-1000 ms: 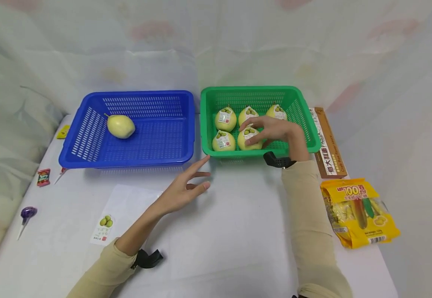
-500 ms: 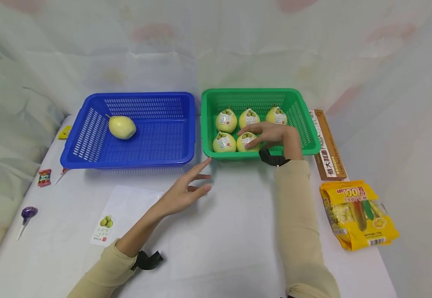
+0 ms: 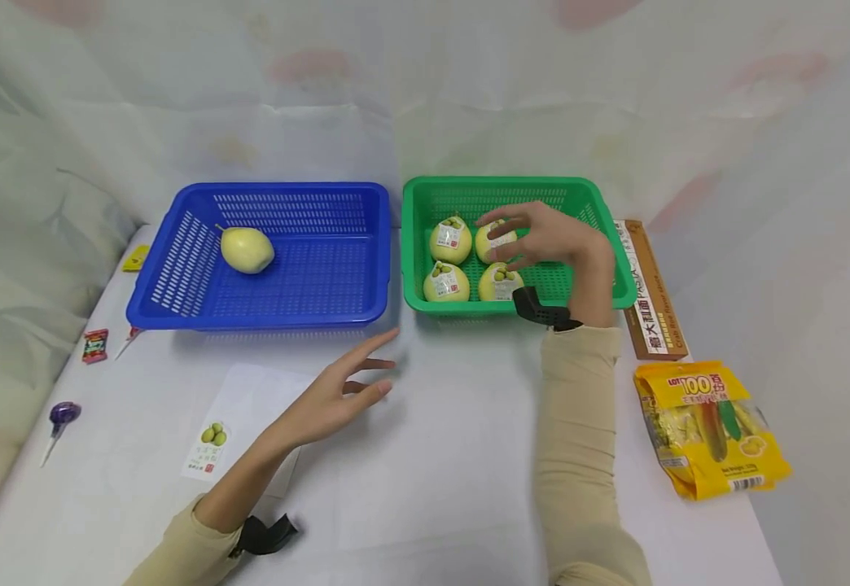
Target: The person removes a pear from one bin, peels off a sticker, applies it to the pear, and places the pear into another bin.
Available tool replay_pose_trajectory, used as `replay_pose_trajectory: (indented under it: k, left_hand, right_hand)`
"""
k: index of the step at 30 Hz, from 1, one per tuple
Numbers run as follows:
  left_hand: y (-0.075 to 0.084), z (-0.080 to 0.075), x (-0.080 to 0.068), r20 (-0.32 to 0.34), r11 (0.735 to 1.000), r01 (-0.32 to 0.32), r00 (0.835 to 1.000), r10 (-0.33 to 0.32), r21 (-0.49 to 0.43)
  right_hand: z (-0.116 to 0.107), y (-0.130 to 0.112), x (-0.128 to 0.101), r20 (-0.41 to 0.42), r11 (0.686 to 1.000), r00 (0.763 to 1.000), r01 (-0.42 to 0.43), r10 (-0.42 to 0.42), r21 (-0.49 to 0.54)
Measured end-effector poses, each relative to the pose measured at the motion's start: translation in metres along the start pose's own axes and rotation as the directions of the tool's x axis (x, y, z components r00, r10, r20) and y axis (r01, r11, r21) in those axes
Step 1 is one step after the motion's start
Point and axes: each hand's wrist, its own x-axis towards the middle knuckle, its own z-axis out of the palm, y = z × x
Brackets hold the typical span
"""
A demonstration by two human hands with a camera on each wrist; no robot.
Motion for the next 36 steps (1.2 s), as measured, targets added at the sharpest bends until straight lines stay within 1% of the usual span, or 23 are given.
replay_pose_trajectory:
  k: [2,4,6,8,10,13,15,17,18,20,22,24,27,29,31,34,36]
  left_hand:
    - [-0.001,-0.005,-0.011,-0.020,1.000,-0.001,1.000,0.001,0.001]
    - [-0.003,-0.011,-0.022,-0.054,1.000,-0.008,0.999,0.007,-0.008]
    - [-0.007,-0.020,-0.033,-0.111,1.000,-0.017,0.994,0.014,-0.023]
    - [-0.011,-0.029,-0.043,-0.194,0.997,-0.040,0.981,0.027,-0.062]
    - [-0.015,-0.040,-0.053,-0.291,0.992,-0.059,0.956,0.024,-0.114]
    - [-0.021,-0.057,-0.067,-0.427,0.978,-0.079,0.904,-0.012,-0.195]
    - [-0.024,-0.067,-0.075,-0.486,0.969,-0.073,0.872,-0.053,-0.238]
    - [-0.026,-0.075,-0.081,-0.519,0.962,-0.059,0.850,-0.091,-0.267]
    - [-0.027,-0.078,-0.083,-0.527,0.959,-0.051,0.843,-0.108,-0.279]
    - [-0.027,-0.083,-0.088,-0.531,0.956,-0.036,0.838,-0.130,-0.291]
    - [-0.027,-0.086,-0.091,-0.530,0.953,-0.026,0.836,-0.144,-0.301]
    - [-0.028,-0.087,-0.093,-0.531,0.952,-0.019,0.833,-0.154,-0.305]
    - [-0.030,-0.087,-0.095,-0.536,0.951,-0.017,0.829,-0.160,-0.310]
    - [-0.031,-0.087,-0.095,-0.538,0.954,-0.012,0.827,-0.160,-0.301]
    - [-0.031,-0.086,-0.096,-0.539,0.956,-0.011,0.828,-0.156,-0.293]
    - [-0.031,-0.085,-0.097,-0.538,0.963,0.001,0.830,-0.150,-0.268]
    - [-0.030,-0.085,-0.098,-0.535,0.967,0.007,0.832,-0.147,-0.254]
  right_hand:
    - [0.007,-0.013,0.006,0.002,0.996,0.996,0.084,-0.084,0.010]
    - [0.017,-0.023,0.017,0.018,0.984,0.985,0.170,-0.171,0.049]
    - [0.030,-0.033,0.031,0.040,0.965,0.969,0.239,-0.244,0.106]
    - [0.042,-0.042,0.046,0.067,0.942,0.953,0.280,-0.296,0.184]
    - [0.054,-0.054,0.062,0.093,0.923,0.939,0.300,-0.330,0.240]
    - [0.072,-0.075,0.089,0.136,0.907,0.924,0.309,-0.358,0.287]
    - [0.085,-0.091,0.109,0.145,0.902,0.919,0.312,-0.366,0.297]
    - [0.101,-0.107,0.131,0.137,0.897,0.917,0.321,-0.375,0.305]
    - [0.109,-0.115,0.141,0.128,0.893,0.919,0.319,-0.374,0.318]
    - [0.127,-0.128,0.162,0.117,0.889,0.921,0.316,-0.371,0.332]
    - [0.144,-0.139,0.180,0.117,0.891,0.934,0.276,-0.337,0.360]
    - [0.160,-0.147,0.193,0.124,0.897,0.953,0.210,-0.277,0.389]
    - [0.181,-0.153,0.206,0.138,0.901,0.977,0.090,-0.163,0.425]
    - [0.194,-0.154,0.212,0.144,0.901,0.985,0.024,-0.095,0.434]
    - [0.208,-0.154,0.218,0.149,0.897,0.988,-0.024,-0.046,0.441]
    - [0.226,-0.153,0.225,0.150,0.876,0.989,-0.065,-0.009,0.478]
    - [0.236,-0.154,0.230,0.139,0.849,0.990,-0.076,0.002,0.523]
